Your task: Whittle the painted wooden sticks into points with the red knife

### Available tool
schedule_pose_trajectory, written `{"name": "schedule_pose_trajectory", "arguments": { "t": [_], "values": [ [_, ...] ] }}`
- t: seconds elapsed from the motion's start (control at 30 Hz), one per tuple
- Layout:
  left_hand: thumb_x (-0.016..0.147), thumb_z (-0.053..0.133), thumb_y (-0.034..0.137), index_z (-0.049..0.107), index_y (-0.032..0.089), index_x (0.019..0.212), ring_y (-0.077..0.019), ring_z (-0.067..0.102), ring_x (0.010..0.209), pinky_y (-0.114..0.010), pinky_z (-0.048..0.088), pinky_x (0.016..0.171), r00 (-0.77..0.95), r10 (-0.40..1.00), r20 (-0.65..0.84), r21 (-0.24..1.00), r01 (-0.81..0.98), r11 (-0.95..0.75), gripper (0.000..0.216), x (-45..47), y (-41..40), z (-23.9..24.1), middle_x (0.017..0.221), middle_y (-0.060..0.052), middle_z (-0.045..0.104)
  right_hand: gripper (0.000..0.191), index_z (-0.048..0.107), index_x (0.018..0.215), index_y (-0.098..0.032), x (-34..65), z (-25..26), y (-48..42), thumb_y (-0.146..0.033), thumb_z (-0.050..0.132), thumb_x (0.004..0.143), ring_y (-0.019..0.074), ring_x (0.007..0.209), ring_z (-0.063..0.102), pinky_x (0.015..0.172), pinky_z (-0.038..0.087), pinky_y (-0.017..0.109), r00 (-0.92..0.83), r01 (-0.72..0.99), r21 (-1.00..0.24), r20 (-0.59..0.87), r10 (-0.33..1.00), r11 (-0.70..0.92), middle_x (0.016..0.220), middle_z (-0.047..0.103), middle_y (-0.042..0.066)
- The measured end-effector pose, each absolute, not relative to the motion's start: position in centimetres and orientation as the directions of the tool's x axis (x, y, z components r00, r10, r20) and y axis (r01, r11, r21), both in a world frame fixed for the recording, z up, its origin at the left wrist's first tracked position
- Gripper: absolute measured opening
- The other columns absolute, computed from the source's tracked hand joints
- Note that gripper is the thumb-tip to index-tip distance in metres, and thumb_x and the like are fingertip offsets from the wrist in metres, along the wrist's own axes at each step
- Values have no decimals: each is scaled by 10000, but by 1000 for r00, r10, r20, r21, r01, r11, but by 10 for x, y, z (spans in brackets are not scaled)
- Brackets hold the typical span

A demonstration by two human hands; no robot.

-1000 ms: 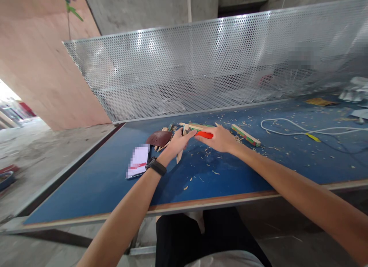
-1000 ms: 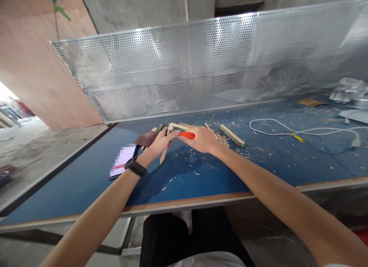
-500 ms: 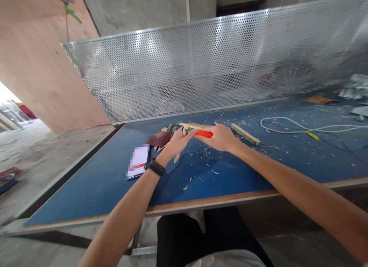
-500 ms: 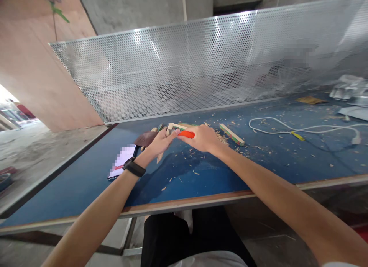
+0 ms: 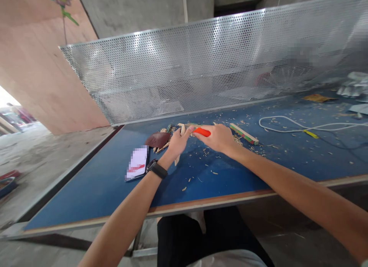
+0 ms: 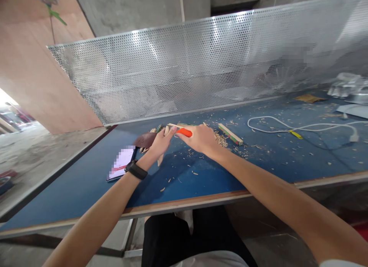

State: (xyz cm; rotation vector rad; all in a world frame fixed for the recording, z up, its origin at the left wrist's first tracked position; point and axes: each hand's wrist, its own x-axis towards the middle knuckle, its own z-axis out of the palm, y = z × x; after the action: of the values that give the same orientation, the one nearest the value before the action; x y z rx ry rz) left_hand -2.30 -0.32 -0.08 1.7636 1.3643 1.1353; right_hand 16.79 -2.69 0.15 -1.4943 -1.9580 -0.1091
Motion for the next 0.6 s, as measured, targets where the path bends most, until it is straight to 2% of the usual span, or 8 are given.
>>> {"name": "schedule_pose_trajectory", "arguments": {
  "t": [0.17,0.3,0.4,0.5,0.6],
  "values": [
    [933,564,764,504,245,851,-104,377,455,-280,297,491,98,976,196,921,323,-217,528,-22,-4,-3,554,59,403,547,843,1103,-347,167,4,-28,-745,490,980,276,767,715,608,381,352,-136,861,-343,556,820,376,863,810,79],
    [913,589,775,480,242,807,-111,443,441,-291,363,481,132,964,231,895,361,-264,555,-28,-5,1,533,38,473,537,847,1068,-332,170,3,-26,-743,520,963,261,729,697,594,353,342,-142,835,-380,550,823,398,828,799,75],
    [903,646,737,472,236,787,-101,439,443,-283,360,466,149,962,229,900,344,-268,543,-29,-7,5,534,39,467,506,848,1109,-344,174,3,-24,-727,558,948,243,691,680,593,354,335,-166,807,-414,526,834,422,793,789,58],
    [888,715,676,461,238,820,-77,363,426,-262,313,429,175,965,197,936,259,-238,510,-28,-10,8,542,71,409,520,819,1236,-365,175,4,-24,-721,580,941,233,670,667,605,368,330,-200,779,-430,518,831,456,781,785,45],
    [880,751,634,447,240,840,-63,313,420,-249,283,413,212,960,184,956,188,-225,499,-28,-11,9,544,88,376,545,808,1271,-357,176,4,-25,-727,588,936,230,664,662,617,382,332,-219,759,-437,526,822,483,784,786,46]
  ]
}}
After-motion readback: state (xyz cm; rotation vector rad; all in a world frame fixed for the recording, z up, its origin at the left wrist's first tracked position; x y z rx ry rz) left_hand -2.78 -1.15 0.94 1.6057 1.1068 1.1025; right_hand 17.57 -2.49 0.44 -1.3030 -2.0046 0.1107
